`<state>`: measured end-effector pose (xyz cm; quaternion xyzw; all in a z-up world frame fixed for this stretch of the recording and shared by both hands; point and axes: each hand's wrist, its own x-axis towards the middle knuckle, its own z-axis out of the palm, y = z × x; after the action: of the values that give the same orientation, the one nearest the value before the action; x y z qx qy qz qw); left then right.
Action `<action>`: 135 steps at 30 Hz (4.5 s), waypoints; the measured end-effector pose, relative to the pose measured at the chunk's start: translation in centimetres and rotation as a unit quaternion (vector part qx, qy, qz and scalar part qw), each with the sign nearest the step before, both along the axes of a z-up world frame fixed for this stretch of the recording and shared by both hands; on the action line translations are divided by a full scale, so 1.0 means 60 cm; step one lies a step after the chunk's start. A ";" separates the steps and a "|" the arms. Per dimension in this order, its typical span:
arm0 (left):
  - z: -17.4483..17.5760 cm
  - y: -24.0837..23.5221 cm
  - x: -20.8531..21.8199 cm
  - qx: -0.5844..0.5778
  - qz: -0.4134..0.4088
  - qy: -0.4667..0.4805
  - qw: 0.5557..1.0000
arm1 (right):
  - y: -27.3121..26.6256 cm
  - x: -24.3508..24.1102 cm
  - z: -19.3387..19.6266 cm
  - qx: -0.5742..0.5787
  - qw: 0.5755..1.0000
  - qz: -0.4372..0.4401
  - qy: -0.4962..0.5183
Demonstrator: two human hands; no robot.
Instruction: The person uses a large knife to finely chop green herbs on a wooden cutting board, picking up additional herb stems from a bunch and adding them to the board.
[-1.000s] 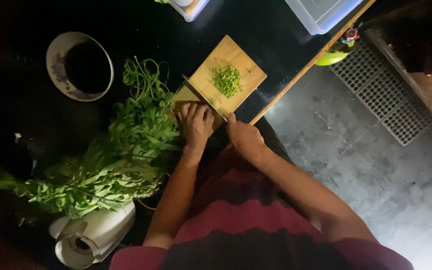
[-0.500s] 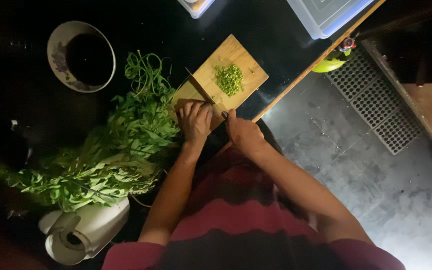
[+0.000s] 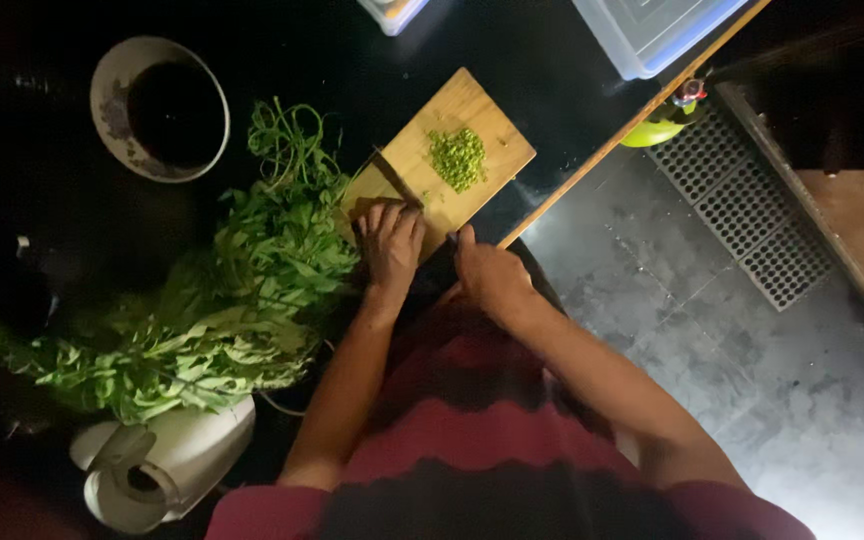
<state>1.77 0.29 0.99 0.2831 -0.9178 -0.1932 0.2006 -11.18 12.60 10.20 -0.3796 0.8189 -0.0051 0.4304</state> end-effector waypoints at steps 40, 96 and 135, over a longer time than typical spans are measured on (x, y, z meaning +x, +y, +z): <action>0.025 -0.003 0.005 0.022 0.028 -0.018 0.999 | 0.027 -0.018 0.028 -0.035 0.998 0.036 -0.029; 0.073 -0.116 0.022 0.616 0.172 0.347 0.686 | 0.077 -0.179 0.048 -0.390 0.876 -0.138 -0.247; 0.200 -0.383 -0.436 -0.197 0.082 0.027 0.977 | 0.156 -0.396 -0.015 -0.362 0.851 -0.180 -0.334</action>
<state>-24.39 -22.71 13.00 0.3066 -0.9057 0.0012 0.2928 -34.91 21.97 9.28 -0.3295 0.6199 -0.5056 0.5016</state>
